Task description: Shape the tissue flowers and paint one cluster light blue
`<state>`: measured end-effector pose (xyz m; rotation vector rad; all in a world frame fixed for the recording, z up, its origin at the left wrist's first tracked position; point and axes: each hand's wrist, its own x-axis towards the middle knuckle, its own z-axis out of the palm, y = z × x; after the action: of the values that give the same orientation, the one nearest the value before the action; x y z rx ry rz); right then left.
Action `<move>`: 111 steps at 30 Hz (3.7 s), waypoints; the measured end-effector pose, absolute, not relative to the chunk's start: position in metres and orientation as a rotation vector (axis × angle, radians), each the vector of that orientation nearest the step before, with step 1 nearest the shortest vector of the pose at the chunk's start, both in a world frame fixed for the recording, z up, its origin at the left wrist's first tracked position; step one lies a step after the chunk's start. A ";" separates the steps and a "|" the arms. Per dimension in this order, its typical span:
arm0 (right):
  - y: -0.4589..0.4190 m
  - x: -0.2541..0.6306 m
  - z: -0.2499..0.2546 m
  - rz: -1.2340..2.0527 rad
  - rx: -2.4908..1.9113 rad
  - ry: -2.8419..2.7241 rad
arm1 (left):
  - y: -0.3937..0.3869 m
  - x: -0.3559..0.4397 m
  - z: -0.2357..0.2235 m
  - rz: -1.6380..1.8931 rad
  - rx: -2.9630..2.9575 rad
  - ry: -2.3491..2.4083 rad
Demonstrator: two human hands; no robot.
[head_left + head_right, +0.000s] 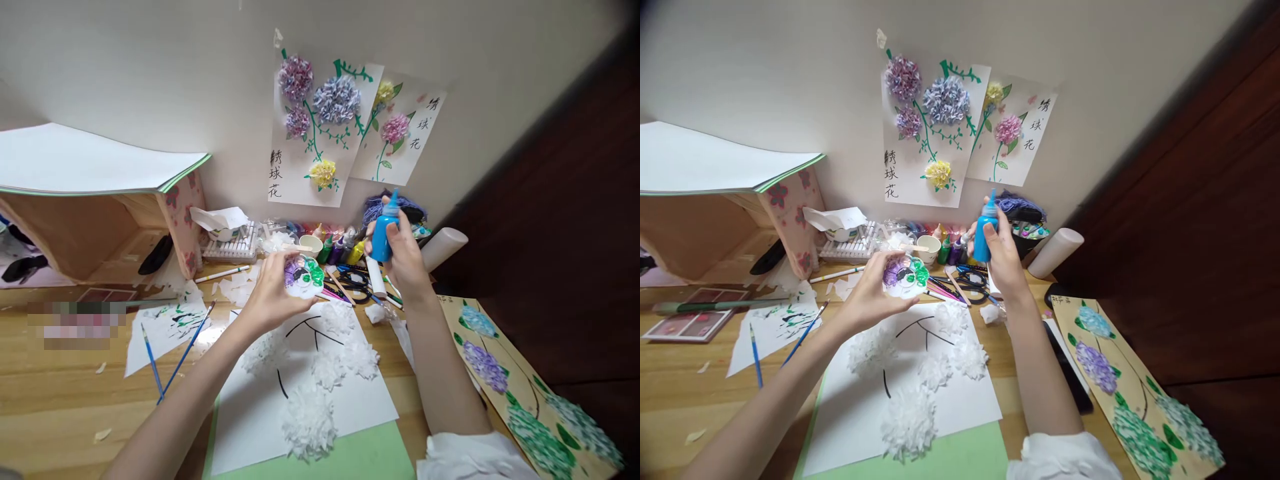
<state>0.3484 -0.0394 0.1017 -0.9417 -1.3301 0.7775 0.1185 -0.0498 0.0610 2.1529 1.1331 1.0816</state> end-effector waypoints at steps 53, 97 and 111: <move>-0.059 0.262 0.055 1.387 -1.061 -0.962 | -0.122 0.018 0.007 0.745 2.039 1.294; -0.056 0.094 0.015 0.528 -0.991 -2.311 | -0.114 -0.037 0.002 1.309 1.534 1.272; -0.056 0.092 0.016 0.473 -0.909 -2.356 | -0.119 -0.035 0.000 1.434 1.479 1.296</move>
<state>0.0922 -0.0562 0.0158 -0.9093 -2.3559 0.4729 -0.0350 -0.1189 0.0003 1.4790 1.2958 1.4340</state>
